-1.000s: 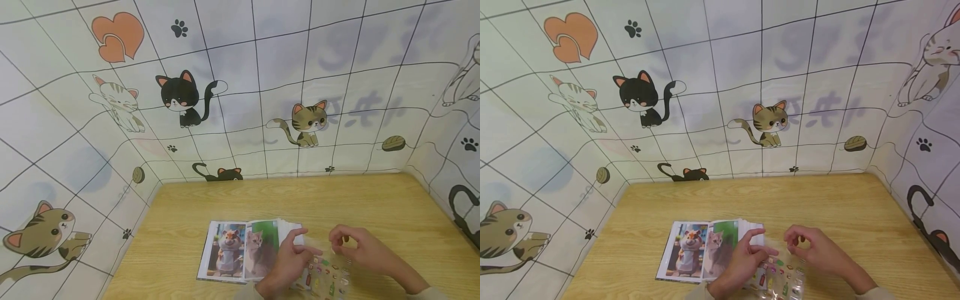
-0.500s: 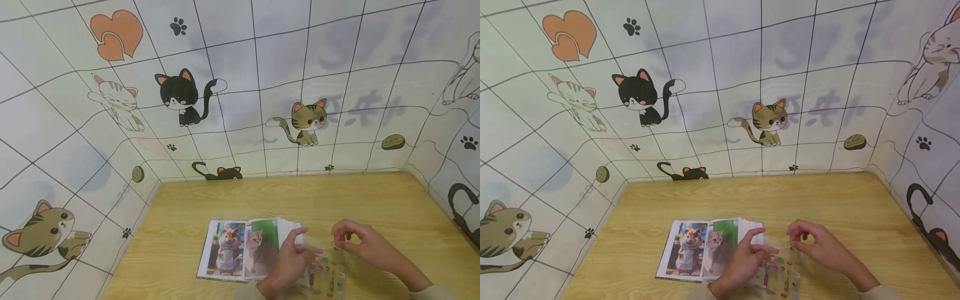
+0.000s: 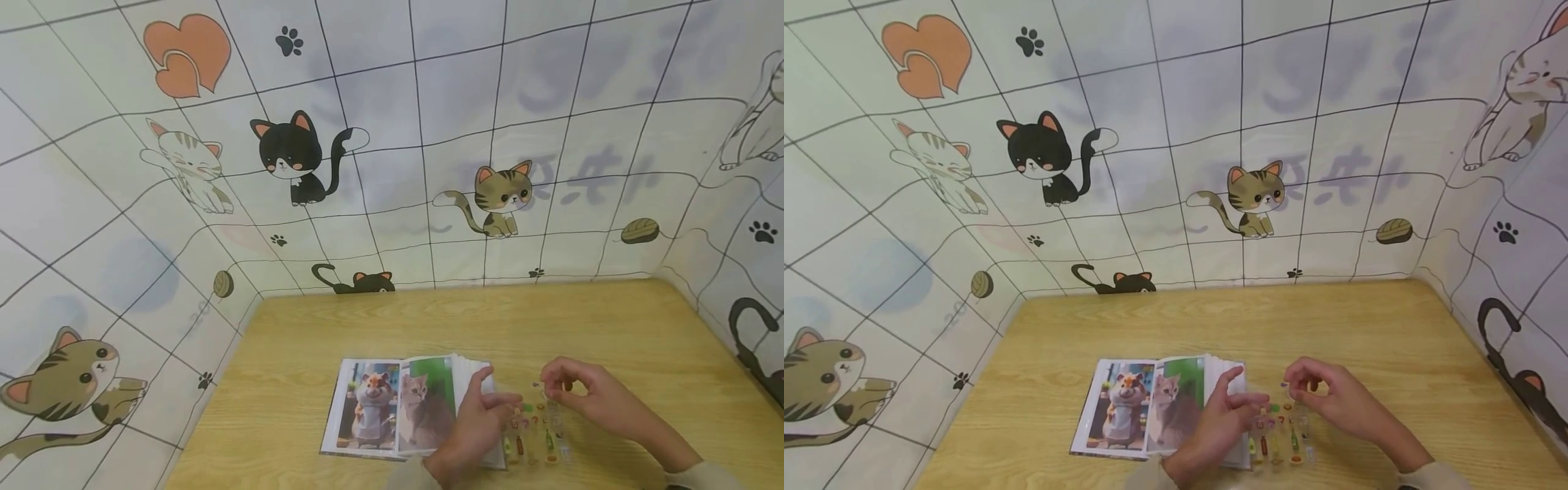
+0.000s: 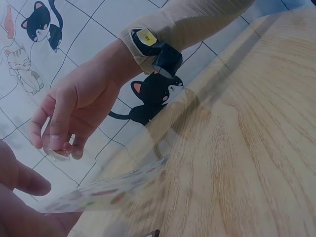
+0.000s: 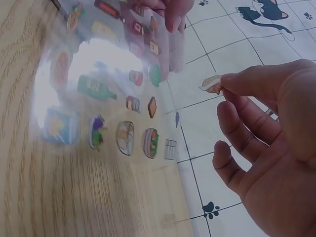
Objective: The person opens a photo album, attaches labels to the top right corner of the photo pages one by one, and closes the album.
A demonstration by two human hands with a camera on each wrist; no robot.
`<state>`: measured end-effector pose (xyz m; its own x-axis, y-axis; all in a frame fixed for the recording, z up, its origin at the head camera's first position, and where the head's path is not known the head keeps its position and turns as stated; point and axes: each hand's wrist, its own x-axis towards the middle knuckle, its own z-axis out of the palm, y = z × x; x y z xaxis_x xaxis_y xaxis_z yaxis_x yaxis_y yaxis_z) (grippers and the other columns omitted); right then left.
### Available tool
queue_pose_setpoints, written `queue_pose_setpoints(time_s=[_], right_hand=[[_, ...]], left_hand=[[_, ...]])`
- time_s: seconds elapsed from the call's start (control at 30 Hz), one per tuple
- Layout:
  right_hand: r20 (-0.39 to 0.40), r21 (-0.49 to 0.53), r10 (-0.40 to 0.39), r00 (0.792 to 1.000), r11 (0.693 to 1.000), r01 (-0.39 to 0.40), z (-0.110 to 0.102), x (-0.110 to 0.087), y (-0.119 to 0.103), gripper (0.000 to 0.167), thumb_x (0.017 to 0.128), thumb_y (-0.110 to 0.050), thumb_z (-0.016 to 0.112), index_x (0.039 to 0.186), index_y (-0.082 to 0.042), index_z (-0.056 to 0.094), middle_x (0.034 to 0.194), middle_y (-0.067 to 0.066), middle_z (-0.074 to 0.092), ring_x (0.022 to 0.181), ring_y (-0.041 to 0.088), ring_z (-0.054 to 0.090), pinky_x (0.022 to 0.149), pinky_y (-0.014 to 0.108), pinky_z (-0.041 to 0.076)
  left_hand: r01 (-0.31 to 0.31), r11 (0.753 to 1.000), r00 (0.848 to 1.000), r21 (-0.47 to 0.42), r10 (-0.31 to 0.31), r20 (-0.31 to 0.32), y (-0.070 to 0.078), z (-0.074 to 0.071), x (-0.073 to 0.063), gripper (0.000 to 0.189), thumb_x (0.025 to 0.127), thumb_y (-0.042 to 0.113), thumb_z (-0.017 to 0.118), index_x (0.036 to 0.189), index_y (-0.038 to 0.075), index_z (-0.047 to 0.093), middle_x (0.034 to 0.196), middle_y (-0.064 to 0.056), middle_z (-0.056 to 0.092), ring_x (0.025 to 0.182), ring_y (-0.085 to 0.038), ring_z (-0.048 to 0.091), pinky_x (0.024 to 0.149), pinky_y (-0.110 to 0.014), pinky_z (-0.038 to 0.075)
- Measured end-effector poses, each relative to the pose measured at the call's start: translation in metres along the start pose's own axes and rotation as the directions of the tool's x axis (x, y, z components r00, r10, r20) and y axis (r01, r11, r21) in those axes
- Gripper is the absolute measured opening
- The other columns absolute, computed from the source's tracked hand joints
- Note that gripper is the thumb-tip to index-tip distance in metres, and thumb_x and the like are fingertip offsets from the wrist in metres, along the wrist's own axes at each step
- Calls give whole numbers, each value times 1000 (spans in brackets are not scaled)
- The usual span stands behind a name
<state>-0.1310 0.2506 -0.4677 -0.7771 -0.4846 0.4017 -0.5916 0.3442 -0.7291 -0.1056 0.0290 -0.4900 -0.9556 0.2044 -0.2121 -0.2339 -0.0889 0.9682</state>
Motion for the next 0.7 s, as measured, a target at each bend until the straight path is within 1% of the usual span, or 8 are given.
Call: queue_pose_setpoints(time_s=[0.13,0.2,0.33,0.5,0.57,0.7], right_hand=[[-1,10,-4,1000,1000,4,0,0,1,31,86,6,70,100,-21,64,87,-7,64,78,8,57,66,24,45],[-4,9,-6,1000,1000,6,0,0,1,32,85,7,70,99,-21,63,87,-6,64,78,8,57,65,24,45],[-11,9,-3,1000,1000,3,0,-1,2,32,85,7,70,98,-22,63,88,-5,64,77,8,56,65,24,45],[0,22,34,999,999,-34,-1,-1,3,24,88,4,69,98,-17,63,89,-4,64,78,7,56,65,26,44],[6,23,50,999,998,-50,-1,-1,4,21,88,3,69,98,-15,63,90,-4,64,78,7,56,65,26,45],[9,15,61,998,998,-61,-1,-1,4,22,88,2,69,97,-17,64,89,-2,65,78,8,56,65,26,45]], left_hand=[[12,1000,1000,3,-12,-1,0,4,1,76,86,-1,61,152,15,28,112,-7,71,100,-20,68,87,-34,52],[22,1000,1000,20,-22,-4,0,6,1,79,85,0,63,153,16,25,114,-6,70,102,-19,67,89,-36,52],[44,999,999,24,-45,24,2,9,3,84,86,0,62,156,17,18,120,-8,67,106,-21,66,90,-38,53],[83,996,994,31,-85,75,4,11,5,89,85,-1,63,156,19,13,125,-9,62,114,-24,63,96,-43,51],[86,995,992,46,-90,86,4,11,6,90,86,0,64,156,19,12,127,-10,60,116,-24,62,99,-44,49],[82,995,992,62,-87,89,5,11,8,92,86,1,65,157,18,8,131,-12,57,117,-24,61,99,-44,48]])
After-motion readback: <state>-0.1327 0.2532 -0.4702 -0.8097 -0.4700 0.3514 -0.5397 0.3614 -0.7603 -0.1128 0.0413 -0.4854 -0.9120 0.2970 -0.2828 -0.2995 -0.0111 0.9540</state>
